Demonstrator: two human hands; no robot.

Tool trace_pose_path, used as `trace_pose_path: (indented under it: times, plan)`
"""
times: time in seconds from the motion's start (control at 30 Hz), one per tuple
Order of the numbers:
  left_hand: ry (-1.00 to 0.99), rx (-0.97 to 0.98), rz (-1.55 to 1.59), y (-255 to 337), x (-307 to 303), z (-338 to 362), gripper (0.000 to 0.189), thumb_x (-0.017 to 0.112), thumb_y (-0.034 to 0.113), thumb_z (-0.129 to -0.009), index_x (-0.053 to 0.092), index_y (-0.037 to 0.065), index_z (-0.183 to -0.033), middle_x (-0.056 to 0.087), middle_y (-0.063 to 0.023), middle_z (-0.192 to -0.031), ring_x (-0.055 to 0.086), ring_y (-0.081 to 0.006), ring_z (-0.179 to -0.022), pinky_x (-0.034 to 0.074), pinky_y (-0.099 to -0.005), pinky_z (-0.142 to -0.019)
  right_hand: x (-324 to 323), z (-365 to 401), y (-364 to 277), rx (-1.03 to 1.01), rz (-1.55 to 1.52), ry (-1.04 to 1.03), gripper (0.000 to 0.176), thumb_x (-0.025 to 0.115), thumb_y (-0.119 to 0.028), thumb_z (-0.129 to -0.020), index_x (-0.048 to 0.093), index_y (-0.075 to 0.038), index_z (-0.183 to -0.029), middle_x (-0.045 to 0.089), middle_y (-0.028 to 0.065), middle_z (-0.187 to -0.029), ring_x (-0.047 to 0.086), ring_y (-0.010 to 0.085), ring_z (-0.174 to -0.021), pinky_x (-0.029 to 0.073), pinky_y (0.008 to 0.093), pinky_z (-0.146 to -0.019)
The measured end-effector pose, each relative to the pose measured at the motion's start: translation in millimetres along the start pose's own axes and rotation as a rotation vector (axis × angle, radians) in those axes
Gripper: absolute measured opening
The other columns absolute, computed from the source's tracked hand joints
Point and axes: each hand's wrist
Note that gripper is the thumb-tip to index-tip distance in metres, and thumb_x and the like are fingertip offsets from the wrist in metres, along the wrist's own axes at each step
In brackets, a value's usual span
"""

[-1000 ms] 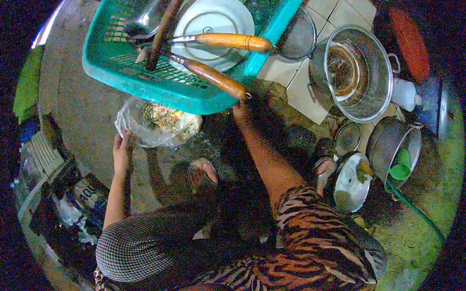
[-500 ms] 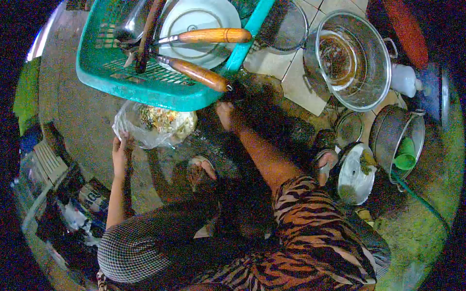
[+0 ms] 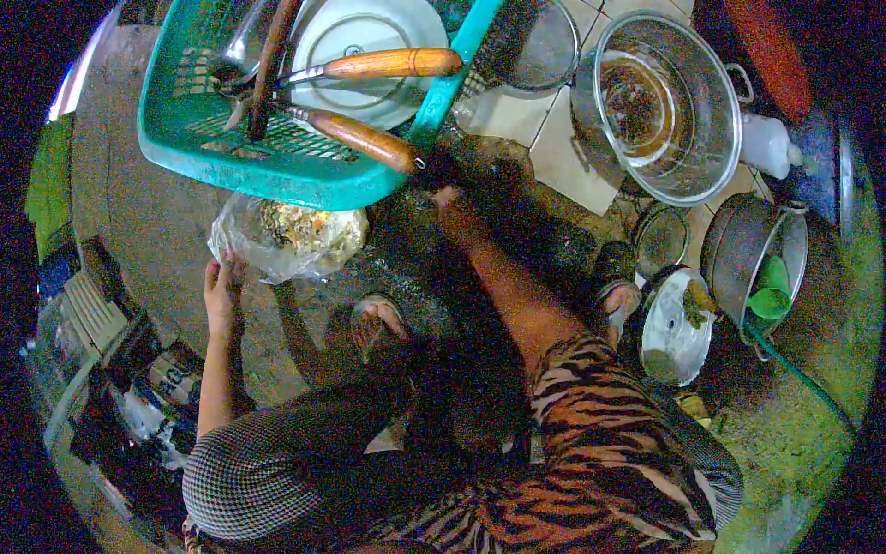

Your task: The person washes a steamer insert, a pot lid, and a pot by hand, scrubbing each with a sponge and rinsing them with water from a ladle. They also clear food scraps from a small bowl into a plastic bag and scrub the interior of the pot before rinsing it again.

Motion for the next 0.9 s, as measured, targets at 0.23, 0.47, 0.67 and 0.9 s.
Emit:
trace_pose_path:
  times: [0.23, 0.47, 0.67, 0.9]
  plan:
    - [-0.071, 0.051, -0.039, -10.6, -3.1, -4.8, 0.018, 0.057, 0.02, -0.088, 0.052, 0.006, -0.1, 0.054, -0.0001, -0.093, 0.051, -0.0101, -0.085, 0.04, -0.0255, -0.077, 50.5, -16.7, 45.9, -0.04, 0.234, 0.074, 0.021, 0.042, -0.011, -0.084, 0.06, -0.002, -0.087, 0.061, 0.0182, -0.082, 0.059, 0.0347, -0.078, 0.044, 0.0467, -0.078]
    - [-0.064, 0.057, 0.034, -8.1, -2.0, -8.9, 0.022, 0.058, 0.017, -0.087, 0.052, 0.006, -0.105, 0.055, 0.0001, -0.095, 0.052, -0.0102, -0.085, 0.041, -0.0258, -0.078, 48.0, -2.2, 63.3, -0.097, 0.145, 0.024, 0.019, 0.043, -0.011, -0.084, 0.058, 0.0, -0.083, 0.058, 0.0188, -0.084, 0.057, 0.0351, -0.082, 0.046, 0.0453, -0.078]
    - [-0.031, 0.025, 0.054, -7.0, 0.1, -2.1, 0.025, 0.059, 0.018, -0.086, 0.052, 0.006, -0.107, 0.056, -0.0002, -0.098, 0.053, -0.0118, -0.087, 0.042, -0.0273, -0.08, 19.9, 8.6, 49.4, 0.0, 0.111, -0.209, 0.017, 0.042, -0.011, -0.083, 0.054, 0.0, -0.087, 0.055, 0.0194, -0.09, 0.055, 0.0341, -0.086, 0.045, 0.0454, -0.078]
    - [-0.01, 0.046, -0.023, -2.5, 0.7, 1.2, 0.027, 0.059, 0.018, -0.086, 0.052, 0.008, -0.11, 0.056, -0.0015, -0.099, 0.054, -0.0131, -0.089, 0.042, -0.0281, -0.08, 14.6, 26.5, 70.1, -0.176, 0.01, -0.1, 0.015, 0.044, -0.014, -0.081, 0.053, -0.003, -0.085, 0.053, 0.0171, -0.092, 0.053, 0.033, -0.092, 0.044, 0.0424, -0.081]
Point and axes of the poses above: each hand's wrist, its own z-axis away from the middle knuckle, its own x-axis out of the palm, y = z × x
